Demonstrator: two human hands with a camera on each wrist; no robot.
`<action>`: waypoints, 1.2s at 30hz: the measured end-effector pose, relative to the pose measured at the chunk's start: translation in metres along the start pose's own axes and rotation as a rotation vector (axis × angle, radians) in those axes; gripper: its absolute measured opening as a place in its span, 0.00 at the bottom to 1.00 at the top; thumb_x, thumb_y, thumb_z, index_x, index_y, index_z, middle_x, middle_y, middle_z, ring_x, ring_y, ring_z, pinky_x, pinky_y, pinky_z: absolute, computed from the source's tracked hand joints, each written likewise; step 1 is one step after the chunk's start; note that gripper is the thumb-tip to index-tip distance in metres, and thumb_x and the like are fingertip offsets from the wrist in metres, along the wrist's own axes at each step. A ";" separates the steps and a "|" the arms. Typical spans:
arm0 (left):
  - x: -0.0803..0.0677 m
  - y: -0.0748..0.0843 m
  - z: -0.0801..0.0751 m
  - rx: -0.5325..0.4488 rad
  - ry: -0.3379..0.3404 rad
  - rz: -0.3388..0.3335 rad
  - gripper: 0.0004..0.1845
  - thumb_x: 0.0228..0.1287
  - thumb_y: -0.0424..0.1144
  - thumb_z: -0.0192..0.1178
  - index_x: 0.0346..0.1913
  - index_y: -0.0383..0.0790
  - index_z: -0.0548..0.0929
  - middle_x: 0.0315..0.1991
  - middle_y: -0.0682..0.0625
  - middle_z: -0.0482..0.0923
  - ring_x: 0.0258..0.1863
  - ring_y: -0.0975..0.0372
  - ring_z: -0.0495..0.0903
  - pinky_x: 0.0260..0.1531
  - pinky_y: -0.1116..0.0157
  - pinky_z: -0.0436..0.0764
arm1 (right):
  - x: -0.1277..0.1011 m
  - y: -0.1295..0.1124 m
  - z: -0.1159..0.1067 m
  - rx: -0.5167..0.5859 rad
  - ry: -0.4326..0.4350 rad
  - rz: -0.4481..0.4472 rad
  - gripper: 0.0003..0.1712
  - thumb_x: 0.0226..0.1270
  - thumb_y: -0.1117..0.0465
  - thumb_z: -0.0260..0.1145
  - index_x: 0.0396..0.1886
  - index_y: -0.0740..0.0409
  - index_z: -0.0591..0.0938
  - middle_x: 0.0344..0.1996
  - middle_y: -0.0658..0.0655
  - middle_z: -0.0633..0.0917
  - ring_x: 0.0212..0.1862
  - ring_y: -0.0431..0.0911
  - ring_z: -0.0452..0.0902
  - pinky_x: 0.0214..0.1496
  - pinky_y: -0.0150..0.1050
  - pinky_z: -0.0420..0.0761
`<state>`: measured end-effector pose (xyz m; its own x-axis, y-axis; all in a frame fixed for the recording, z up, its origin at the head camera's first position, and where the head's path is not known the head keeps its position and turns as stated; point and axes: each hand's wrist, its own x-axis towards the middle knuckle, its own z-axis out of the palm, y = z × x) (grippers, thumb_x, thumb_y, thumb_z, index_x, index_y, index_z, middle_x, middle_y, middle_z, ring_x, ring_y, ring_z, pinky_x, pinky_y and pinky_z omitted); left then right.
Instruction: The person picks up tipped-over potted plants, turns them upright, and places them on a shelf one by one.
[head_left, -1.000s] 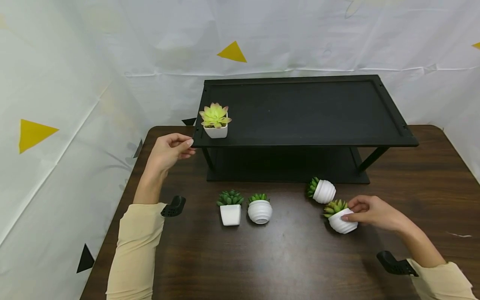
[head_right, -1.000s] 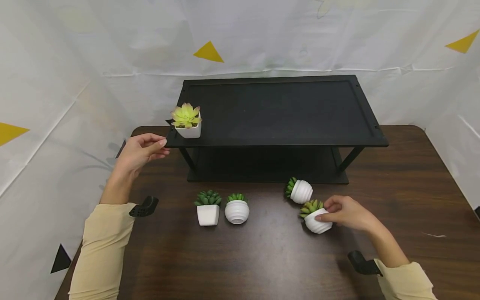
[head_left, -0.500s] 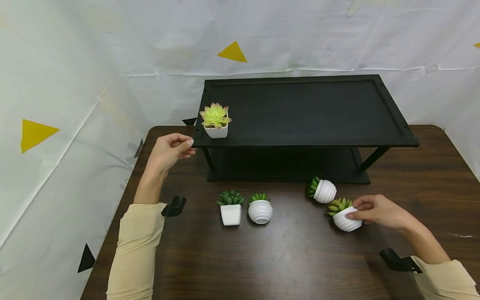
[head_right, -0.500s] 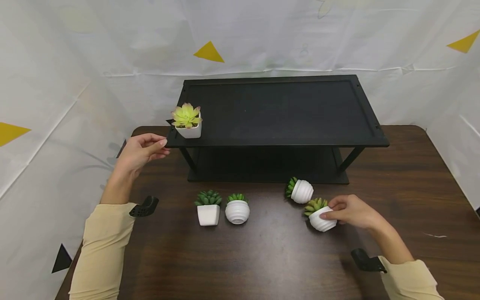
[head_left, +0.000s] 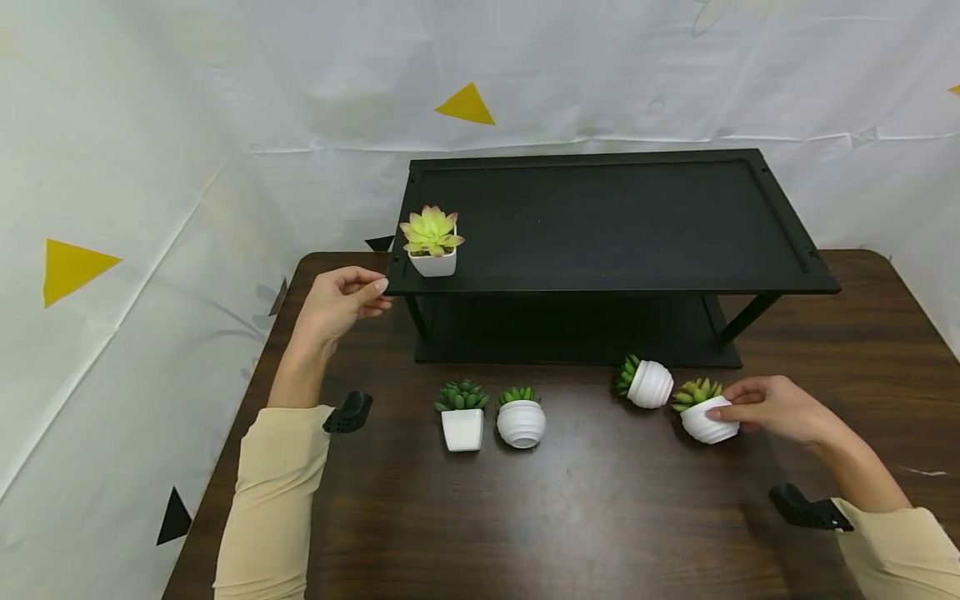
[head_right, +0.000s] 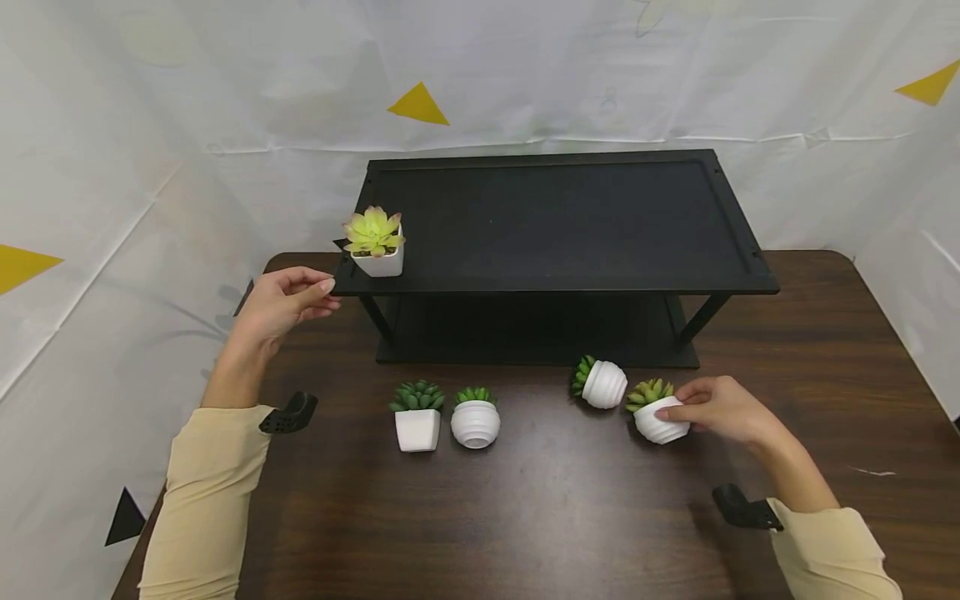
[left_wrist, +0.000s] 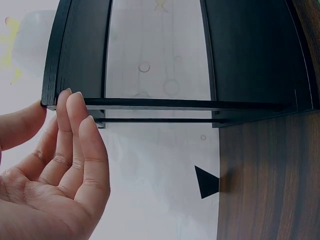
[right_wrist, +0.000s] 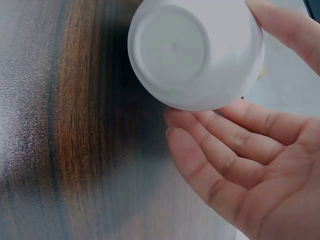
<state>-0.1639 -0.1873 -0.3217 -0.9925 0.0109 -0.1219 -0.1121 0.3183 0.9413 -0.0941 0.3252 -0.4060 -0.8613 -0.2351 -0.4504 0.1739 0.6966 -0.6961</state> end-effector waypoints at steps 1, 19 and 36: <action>0.000 0.000 0.000 -0.001 -0.001 -0.001 0.15 0.65 0.35 0.55 0.49 0.26 0.75 0.31 0.49 0.79 0.28 0.66 0.81 0.39 0.64 0.80 | 0.001 0.000 -0.001 -0.005 0.007 0.005 0.30 0.58 0.53 0.67 0.47 0.77 0.72 0.34 0.57 0.82 0.34 0.43 0.77 0.35 0.38 0.80; 0.000 0.001 0.000 0.004 0.002 -0.016 0.15 0.64 0.36 0.56 0.49 0.27 0.75 0.30 0.50 0.79 0.28 0.66 0.81 0.39 0.64 0.80 | 0.011 0.000 -0.002 -0.026 0.117 0.006 0.39 0.57 0.50 0.67 0.53 0.80 0.67 0.44 0.68 0.77 0.42 0.48 0.75 0.37 0.36 0.77; 0.000 0.002 0.000 0.022 0.001 -0.023 0.15 0.64 0.36 0.56 0.48 0.27 0.75 0.31 0.49 0.79 0.28 0.66 0.81 0.35 0.69 0.80 | 0.011 0.003 -0.004 -0.026 0.076 -0.007 0.37 0.56 0.56 0.69 0.53 0.82 0.67 0.43 0.69 0.78 0.41 0.47 0.75 0.37 0.38 0.78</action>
<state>-0.1645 -0.1864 -0.3198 -0.9897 0.0018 -0.1434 -0.1343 0.3393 0.9311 -0.1054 0.3279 -0.4111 -0.8963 -0.1885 -0.4014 0.1565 0.7125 -0.6840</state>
